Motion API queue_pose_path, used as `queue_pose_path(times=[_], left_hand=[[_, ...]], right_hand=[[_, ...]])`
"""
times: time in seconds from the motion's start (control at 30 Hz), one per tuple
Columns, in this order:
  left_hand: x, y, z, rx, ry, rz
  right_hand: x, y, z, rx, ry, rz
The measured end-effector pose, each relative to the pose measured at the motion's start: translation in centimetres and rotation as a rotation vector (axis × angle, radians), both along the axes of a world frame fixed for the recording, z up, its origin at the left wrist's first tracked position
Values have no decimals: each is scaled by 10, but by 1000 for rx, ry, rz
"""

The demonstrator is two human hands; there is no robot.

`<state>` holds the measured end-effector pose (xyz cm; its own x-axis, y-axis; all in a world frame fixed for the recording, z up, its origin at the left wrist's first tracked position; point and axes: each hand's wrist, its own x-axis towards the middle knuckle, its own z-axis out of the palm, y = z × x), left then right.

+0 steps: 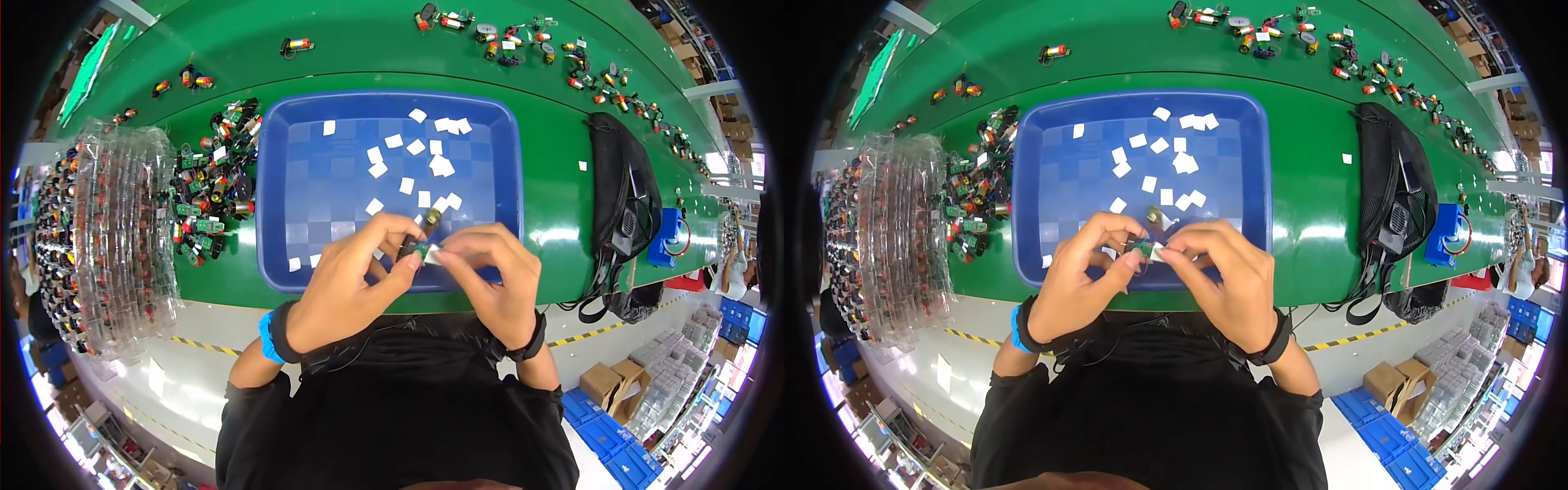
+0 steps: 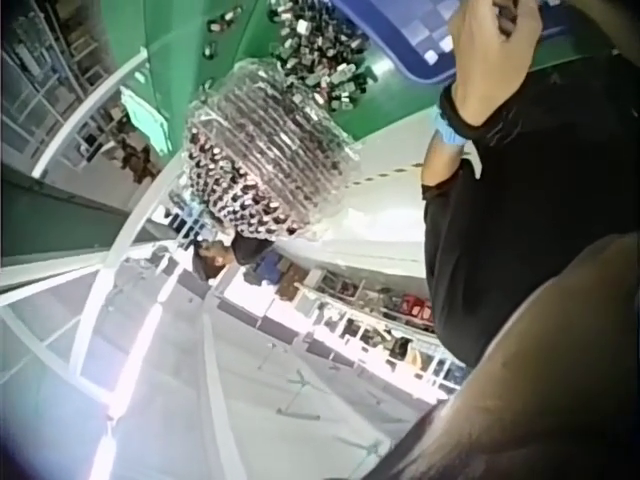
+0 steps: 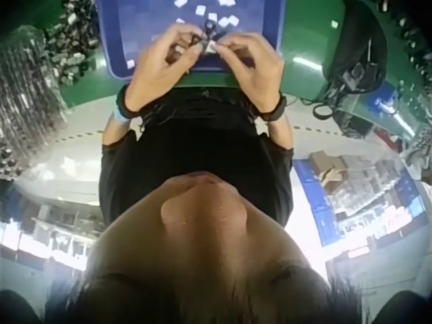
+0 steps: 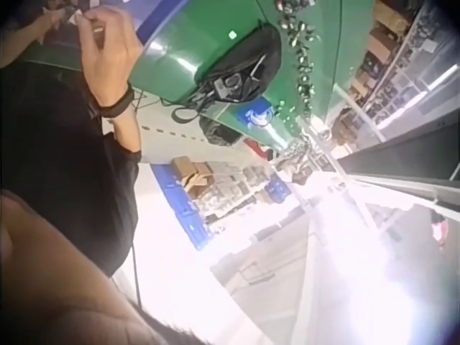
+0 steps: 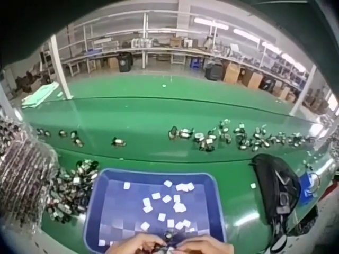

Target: The person picks up a circuit board and a battery, presses a white sticker onto the battery, and fits the battery into the board. They repeat this process several times, placing each assembled unit onto the green table.

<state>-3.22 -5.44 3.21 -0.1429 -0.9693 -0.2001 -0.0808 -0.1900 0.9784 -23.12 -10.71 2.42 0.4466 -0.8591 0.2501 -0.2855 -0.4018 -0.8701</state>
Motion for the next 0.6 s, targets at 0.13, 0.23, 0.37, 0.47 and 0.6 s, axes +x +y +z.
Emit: queue_pose_path(times=[0.13,0.23,0.37,0.47,0.6], left_hand=[[-10,0,-2,-136,-129,47],[-10,3,0,-148,-309,106],[-13,4,-22,-218,-220,181],[-12,5,-17,-164,-194,199],[-14,7,-10,-196,-237,240]], right_hand=[[4,-3,4,-47,72,-30],[7,-5,1,-171,155,-33],[5,-5,-11,-94,120,4],[6,-5,-8,-106,108,4],[9,-1,-5,-107,52,-11]])
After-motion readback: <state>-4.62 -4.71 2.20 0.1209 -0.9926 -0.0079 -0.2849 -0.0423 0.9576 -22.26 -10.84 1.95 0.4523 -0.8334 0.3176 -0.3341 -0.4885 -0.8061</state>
